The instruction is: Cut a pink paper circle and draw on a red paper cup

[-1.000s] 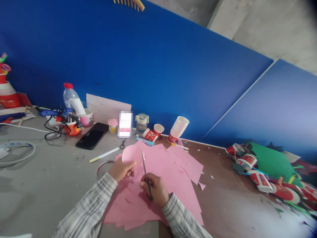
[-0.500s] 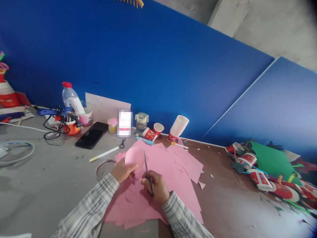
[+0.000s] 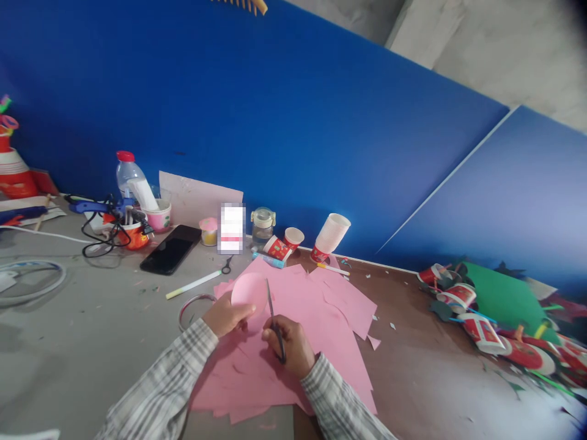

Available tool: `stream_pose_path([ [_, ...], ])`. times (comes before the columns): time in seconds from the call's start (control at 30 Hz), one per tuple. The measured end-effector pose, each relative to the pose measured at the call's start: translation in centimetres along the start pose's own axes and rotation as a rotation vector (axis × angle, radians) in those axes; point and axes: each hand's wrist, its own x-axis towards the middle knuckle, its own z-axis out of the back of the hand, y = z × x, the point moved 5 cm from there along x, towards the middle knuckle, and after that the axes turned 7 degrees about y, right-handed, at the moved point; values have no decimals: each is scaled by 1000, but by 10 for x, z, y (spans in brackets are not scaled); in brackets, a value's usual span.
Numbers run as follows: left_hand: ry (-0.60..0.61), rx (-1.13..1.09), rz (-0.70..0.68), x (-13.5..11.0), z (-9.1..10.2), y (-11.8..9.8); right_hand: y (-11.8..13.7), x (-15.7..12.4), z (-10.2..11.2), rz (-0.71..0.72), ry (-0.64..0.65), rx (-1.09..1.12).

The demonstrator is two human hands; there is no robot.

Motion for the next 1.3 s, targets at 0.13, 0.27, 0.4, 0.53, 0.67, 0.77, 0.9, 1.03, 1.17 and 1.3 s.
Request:
stream_pose_path([
  [0.13, 21, 14, -7, -2, 0, -3, -5, 1, -1, -12, 8, 14],
  [0.27, 36, 20, -13, -3, 2, -6, -9, 1, -1, -19, 8, 11],
  [0.4, 41, 24, -17, -3, 5, -4, -6, 1, -1, 7, 19, -42],
  [0.53, 34, 15, -17, -2, 11, 1, -2, 0, 0, 24, 23, -57],
  [0.67, 36, -10, -10, -2, 13, 3, -1, 0, 0, 6, 30, -51],
  [0.77, 36, -53, -9, -2, 12, 4, -1, 0, 0, -6, 29, -54],
  [0.9, -1, -152, -38, 2, 14, 9, -3, 2, 6, 0, -25, -14],
  [1.03, -125, -326, -81, 8, 19, 13, -1, 4, 19, 141, -200, -83],
  [1.17, -193, -482, -78, 10, 19, 11, 1, 5, 26, 247, -312, -332],
  [1.3, -203, -594, -88, 10, 17, 8, 2, 3, 27, 140, -268, -672],
])
